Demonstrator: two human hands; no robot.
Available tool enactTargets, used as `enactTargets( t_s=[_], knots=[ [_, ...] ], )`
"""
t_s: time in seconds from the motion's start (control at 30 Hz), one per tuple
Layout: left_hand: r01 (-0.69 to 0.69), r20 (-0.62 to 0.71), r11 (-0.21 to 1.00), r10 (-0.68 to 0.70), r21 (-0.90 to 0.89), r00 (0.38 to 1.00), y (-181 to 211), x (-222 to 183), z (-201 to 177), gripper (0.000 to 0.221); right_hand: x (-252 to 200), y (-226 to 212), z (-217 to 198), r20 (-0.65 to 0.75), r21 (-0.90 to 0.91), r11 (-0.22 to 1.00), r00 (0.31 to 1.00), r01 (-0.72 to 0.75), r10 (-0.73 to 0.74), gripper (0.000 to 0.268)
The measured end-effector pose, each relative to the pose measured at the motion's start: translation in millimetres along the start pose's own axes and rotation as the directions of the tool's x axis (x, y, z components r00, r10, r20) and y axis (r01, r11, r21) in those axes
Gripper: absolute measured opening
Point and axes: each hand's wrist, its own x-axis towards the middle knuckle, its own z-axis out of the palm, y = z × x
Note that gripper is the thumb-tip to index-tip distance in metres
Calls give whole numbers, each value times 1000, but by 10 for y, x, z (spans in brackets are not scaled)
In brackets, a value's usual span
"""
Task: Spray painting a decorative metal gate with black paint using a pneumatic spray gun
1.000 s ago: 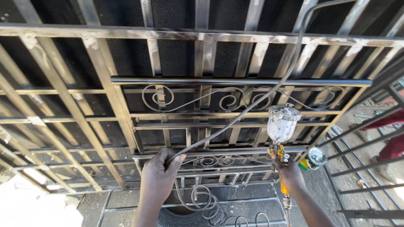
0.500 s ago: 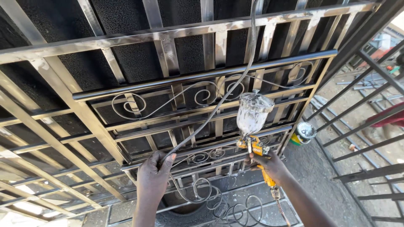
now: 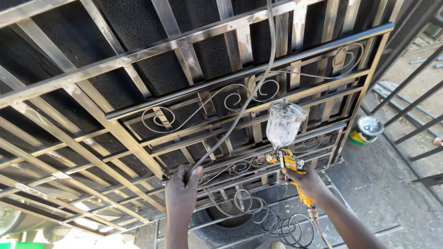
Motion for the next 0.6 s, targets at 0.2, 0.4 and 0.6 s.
enactTargets(
  t_s=[0.2, 0.4, 0.6],
  knots=[
    [-10, -25, 1000, 10, 7, 1000, 33, -55, 8, 46, -146, 229, 184, -75, 84, 993, 993, -80, 87, 53],
    [-89, -16, 993, 90, 73, 996, 69, -65, 191, 46, -117, 423, 211, -24, -112, 981, 987, -161, 159, 53],
    [-113, -50, 992, 116, 59, 992, 103, -119, 235, 43, -182, 439, 157, 34, -115, 993, 999, 26, -23, 31]
  ],
)
